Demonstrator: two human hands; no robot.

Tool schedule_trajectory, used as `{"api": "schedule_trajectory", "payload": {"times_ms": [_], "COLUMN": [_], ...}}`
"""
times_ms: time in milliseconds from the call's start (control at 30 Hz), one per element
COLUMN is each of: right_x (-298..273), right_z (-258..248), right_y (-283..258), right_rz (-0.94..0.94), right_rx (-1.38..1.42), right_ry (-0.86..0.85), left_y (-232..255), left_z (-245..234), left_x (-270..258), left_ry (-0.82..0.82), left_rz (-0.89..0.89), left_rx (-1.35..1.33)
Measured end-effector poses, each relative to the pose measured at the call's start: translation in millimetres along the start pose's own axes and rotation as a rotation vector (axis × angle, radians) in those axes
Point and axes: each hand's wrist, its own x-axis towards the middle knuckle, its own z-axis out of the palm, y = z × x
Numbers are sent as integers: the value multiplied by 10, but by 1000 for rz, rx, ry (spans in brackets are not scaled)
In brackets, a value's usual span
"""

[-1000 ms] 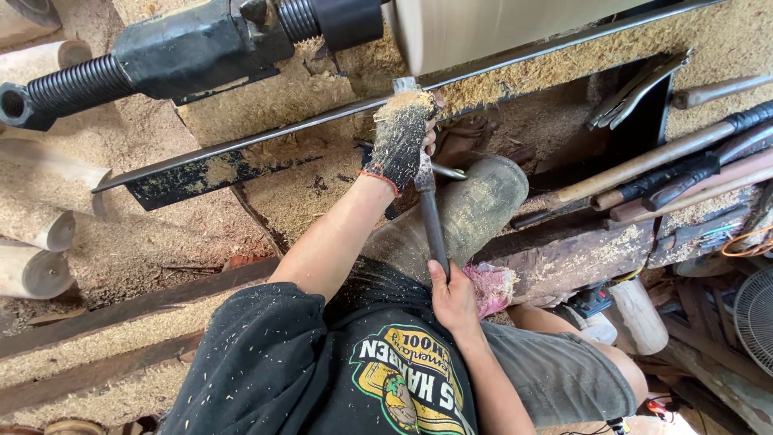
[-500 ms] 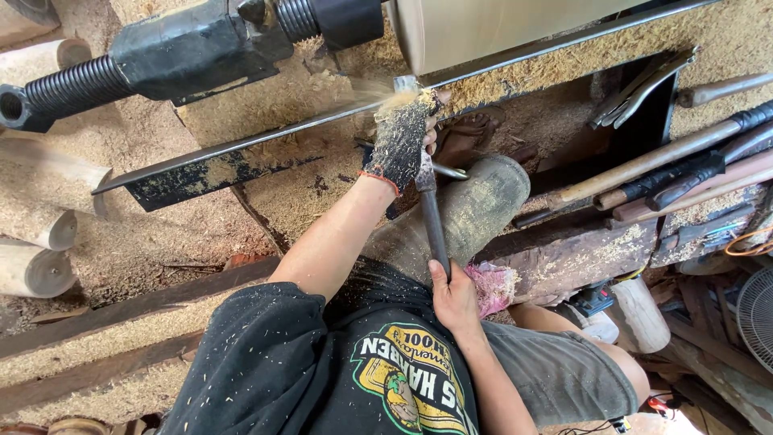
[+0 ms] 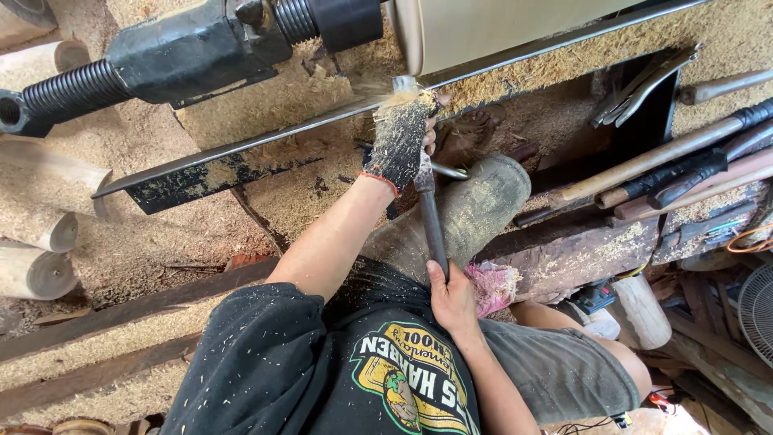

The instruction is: Shaping a cylindrical piece of wood using a lathe and hand-held cutting tools.

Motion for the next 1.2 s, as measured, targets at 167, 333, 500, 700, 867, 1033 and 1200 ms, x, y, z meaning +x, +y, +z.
{"api": "schedule_trajectory", "payload": {"times_ms": [167,333,500,700,867,1033,1200], "right_x": [-32,-111,-150,-194,-207,-209,-213], "right_z": [5,42,108,201,264,320,332], "right_y": [-57,-118,-144,-177,-206,-203,-247], "right_rz": [3,-4,41,-58,26,36,-5], "right_rx": [4,25,81,156,126,121,137], "right_ry": [5,-5,-29,2,2,6,25], "left_y": [-131,-120,-38,-80,-53,-64,-105], "left_z": [-160,-199,-208,-261,-243,-275,-319], "left_x": [72,93,62,171,144,162,234], "left_ry": [-117,-192,-179,-132,-104,-125,-118], "left_rz": [28,12,-52,-60,-96,-69,-88], "left_rx": [-47,-88,-148,-80,-61,-8,-30]}}
